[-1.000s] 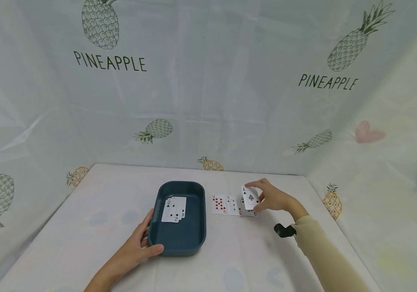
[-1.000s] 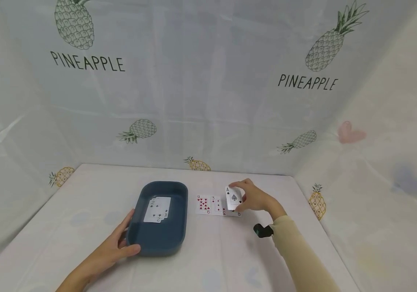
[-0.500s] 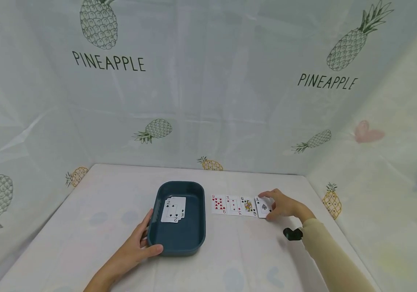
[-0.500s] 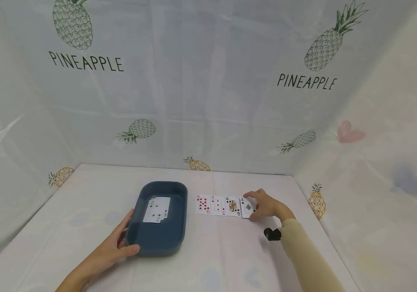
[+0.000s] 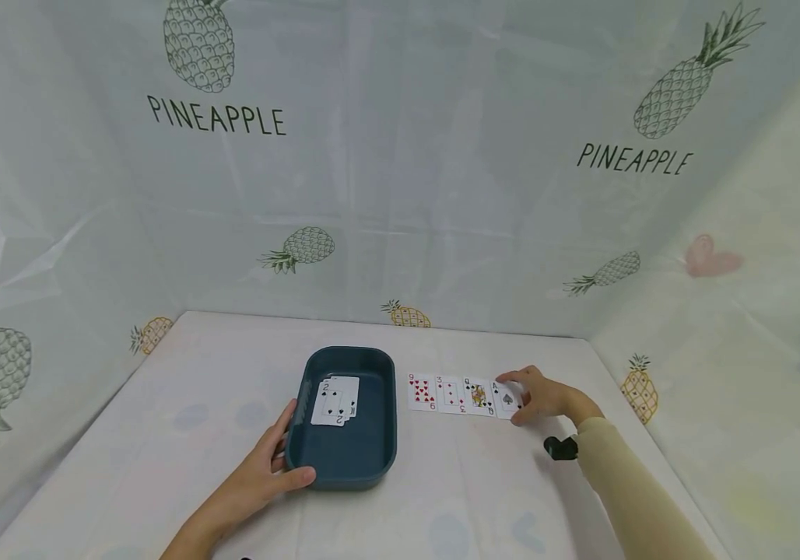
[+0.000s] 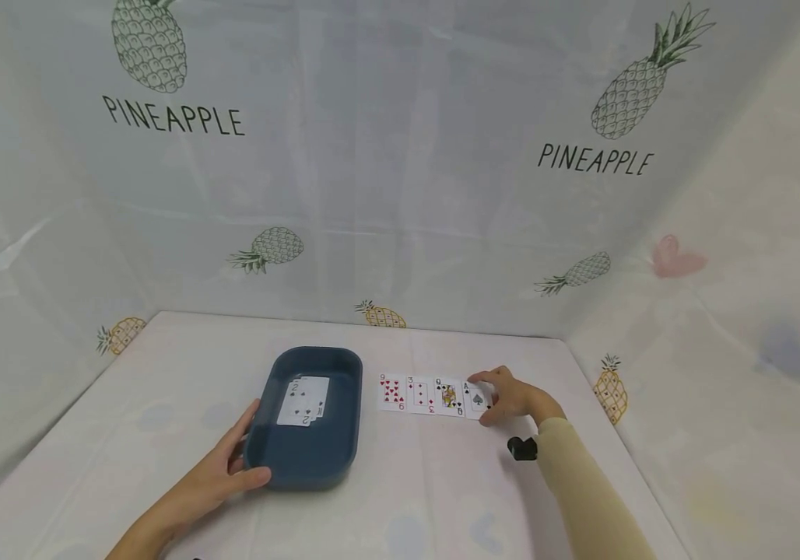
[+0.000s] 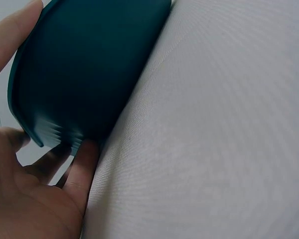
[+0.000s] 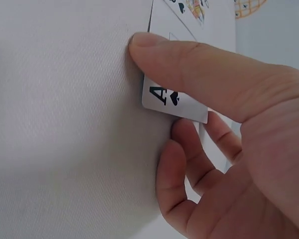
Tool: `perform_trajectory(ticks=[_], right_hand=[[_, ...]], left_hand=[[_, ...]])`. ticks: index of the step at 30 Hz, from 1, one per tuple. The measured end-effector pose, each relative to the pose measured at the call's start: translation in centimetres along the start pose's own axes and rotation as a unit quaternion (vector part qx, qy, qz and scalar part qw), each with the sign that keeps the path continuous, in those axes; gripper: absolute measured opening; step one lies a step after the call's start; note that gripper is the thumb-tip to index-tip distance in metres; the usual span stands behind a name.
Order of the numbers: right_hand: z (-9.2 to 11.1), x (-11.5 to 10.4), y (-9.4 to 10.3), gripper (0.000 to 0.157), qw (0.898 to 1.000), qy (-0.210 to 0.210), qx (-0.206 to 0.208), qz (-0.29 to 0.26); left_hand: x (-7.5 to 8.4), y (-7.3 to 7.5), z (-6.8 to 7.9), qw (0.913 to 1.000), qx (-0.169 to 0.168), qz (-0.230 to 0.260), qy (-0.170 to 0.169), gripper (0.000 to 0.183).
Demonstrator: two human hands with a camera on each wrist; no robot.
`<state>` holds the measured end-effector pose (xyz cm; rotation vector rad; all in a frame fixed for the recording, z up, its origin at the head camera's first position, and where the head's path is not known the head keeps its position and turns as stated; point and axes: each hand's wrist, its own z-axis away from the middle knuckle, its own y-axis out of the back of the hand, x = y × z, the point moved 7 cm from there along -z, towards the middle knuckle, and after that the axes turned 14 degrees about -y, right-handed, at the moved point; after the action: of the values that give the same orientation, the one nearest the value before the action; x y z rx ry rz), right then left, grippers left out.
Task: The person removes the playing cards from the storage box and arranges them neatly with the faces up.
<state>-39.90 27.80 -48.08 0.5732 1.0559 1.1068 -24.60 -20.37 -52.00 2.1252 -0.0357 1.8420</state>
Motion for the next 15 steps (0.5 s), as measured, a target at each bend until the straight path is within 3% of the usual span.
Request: perform_trajectory(ticks=[15], right_hand=[[-0.53, 0.96, -0.19, 0.087, 0.999, -0.021, -0.004, -0.031]], left_hand=[[-0.06, -0.06, 0.09, 0.9999, 0.006, -0.003, 0.012, 0.112]])
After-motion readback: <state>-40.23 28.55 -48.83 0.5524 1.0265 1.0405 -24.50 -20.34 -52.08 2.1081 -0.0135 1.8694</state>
